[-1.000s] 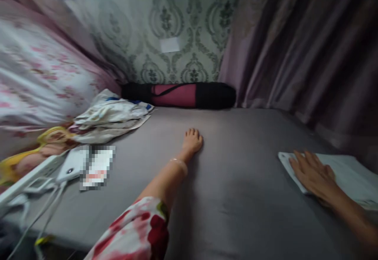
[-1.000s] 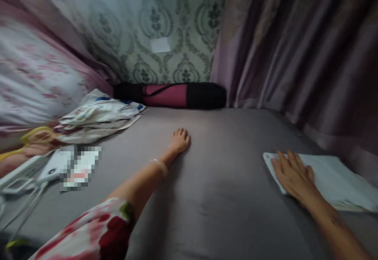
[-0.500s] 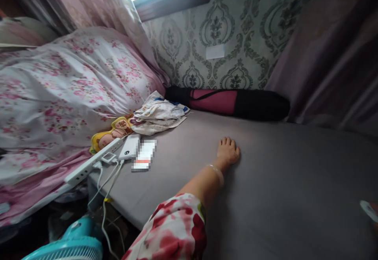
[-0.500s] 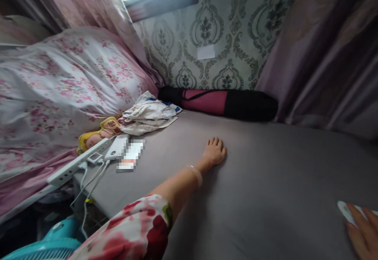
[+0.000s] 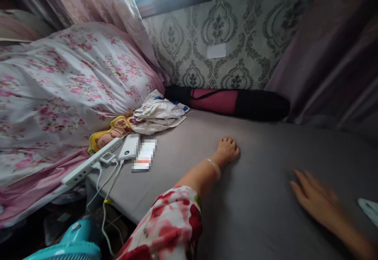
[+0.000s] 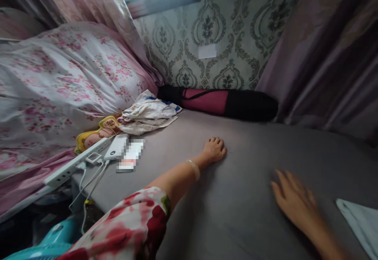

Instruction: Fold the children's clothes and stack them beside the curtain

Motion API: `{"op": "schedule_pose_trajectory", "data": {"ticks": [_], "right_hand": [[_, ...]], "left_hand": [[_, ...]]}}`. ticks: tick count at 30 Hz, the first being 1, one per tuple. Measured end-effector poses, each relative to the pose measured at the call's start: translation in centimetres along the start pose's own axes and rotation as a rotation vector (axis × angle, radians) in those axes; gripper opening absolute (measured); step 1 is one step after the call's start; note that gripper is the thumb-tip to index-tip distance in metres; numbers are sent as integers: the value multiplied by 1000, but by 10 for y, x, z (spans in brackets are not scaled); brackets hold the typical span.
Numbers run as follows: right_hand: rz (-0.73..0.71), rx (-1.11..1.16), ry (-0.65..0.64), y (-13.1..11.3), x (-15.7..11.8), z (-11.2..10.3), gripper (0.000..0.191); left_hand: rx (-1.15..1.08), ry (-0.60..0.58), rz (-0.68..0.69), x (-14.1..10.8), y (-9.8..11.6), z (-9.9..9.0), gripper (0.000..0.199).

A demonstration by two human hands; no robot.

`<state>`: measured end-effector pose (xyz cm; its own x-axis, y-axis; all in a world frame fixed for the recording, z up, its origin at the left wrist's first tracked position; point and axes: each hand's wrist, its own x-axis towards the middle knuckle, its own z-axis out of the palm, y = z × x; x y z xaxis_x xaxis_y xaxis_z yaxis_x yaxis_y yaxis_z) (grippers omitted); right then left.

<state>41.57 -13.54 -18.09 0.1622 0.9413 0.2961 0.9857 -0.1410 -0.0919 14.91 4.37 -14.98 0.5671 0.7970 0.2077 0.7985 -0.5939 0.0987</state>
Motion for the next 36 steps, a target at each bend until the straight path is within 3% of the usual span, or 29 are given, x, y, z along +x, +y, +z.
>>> {"op": "schedule_pose_trajectory", "data": {"ticks": [5, 7, 10, 16, 21, 26, 32, 36], "right_hand": [[-173, 123, -205, -133, 26, 8, 61], [-258, 179, -251, -169, 23, 5, 61], [-342, 235, -295, -196, 15, 1, 61], [-338, 205, -230, -205, 5, 4, 62], [-336, 214, -171, -207, 2, 6, 60], [-330, 207, -175, -208, 1, 3, 60], [-330, 214, -195, -210, 1, -3, 59], [-332, 217, -206, -210, 1, -5, 59]], "left_hand": [[-105, -118, 164, -2, -44, -15, 36], [-135, -152, 90, -6, -72, -27, 30], [-95, -102, -103, -18, -125, -55, 31], [22, 140, -546, -47, -235, -132, 44], [52, 250, -824, -63, -293, -169, 53], [54, 308, -929, -60, -316, -175, 54], [43, 193, -992, -46, -328, -175, 54], [39, 183, -1005, -41, -328, -174, 53]]}}
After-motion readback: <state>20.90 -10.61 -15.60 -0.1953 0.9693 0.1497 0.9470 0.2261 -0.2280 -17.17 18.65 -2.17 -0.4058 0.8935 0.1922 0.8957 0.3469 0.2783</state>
